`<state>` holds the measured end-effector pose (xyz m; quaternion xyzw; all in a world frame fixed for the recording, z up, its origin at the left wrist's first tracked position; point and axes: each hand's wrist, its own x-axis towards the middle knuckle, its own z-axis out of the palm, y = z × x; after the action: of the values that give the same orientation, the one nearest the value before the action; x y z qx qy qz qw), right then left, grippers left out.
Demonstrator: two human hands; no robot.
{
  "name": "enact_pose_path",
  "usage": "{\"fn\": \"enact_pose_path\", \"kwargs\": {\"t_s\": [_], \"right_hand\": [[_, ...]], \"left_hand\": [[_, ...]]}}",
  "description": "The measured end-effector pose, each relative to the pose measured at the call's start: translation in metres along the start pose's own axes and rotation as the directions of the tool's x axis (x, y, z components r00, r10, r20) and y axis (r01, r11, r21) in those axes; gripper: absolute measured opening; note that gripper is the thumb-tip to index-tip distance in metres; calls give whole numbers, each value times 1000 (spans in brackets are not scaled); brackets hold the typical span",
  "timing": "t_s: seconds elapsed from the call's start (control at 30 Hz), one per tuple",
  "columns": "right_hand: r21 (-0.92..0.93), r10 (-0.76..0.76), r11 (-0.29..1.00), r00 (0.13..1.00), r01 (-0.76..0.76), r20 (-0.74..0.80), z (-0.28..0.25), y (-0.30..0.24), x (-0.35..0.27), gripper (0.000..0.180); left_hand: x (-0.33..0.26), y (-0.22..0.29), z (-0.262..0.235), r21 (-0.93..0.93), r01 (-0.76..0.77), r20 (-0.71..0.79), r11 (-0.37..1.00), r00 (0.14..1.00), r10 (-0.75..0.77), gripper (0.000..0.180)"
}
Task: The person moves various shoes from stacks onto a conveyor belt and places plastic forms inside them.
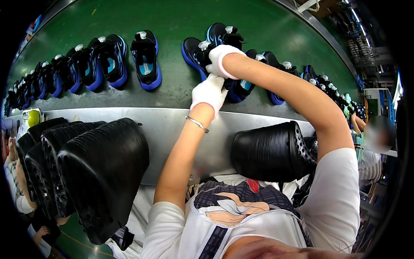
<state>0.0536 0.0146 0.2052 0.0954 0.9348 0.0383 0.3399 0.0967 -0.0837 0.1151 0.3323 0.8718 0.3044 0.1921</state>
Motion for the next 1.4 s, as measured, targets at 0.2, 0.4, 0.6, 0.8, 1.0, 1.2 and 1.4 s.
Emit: {"fn": "enact_pose_path", "kwargs": {"t_s": [0.2, 0.4, 0.6, 0.8, 1.0, 1.2, 1.4], "right_hand": [[150, 99, 984, 995, -98, -4, 13, -11, 27, 29], [148, 54, 988, 998, -48, -35, 19, -4, 36, 31], [89, -30, 995, 999, 34, -39, 14, -2, 33, 37], [-11, -153, 988, 977, 153, -147, 4, 23, -38, 40], [80, -211, 976, 969, 202, 129, 50, 77, -62, 55], [189, -263, 951, 962, 244, 79, 84, 109, -61, 51], [153, -263, 949, 960, 276, -100, 106, 156, -66, 40]], "left_hand": [[20, -10, -2, 97, 14, 183, 995, 983, -32, 33], [33, 1, -8, 204, 93, 278, 975, 949, -149, 34], [33, -2, -4, 177, 144, 206, 974, 962, -179, 44], [16, -23, -29, 211, 101, 18, 972, 994, -107, 41], [5, -4, -51, 460, 153, -380, 875, 924, 38, 38], [42, -5, -10, 97, -291, -237, 952, 922, 306, 41], [49, 18, 18, 0, -319, -62, 948, 946, 318, 31]]}}
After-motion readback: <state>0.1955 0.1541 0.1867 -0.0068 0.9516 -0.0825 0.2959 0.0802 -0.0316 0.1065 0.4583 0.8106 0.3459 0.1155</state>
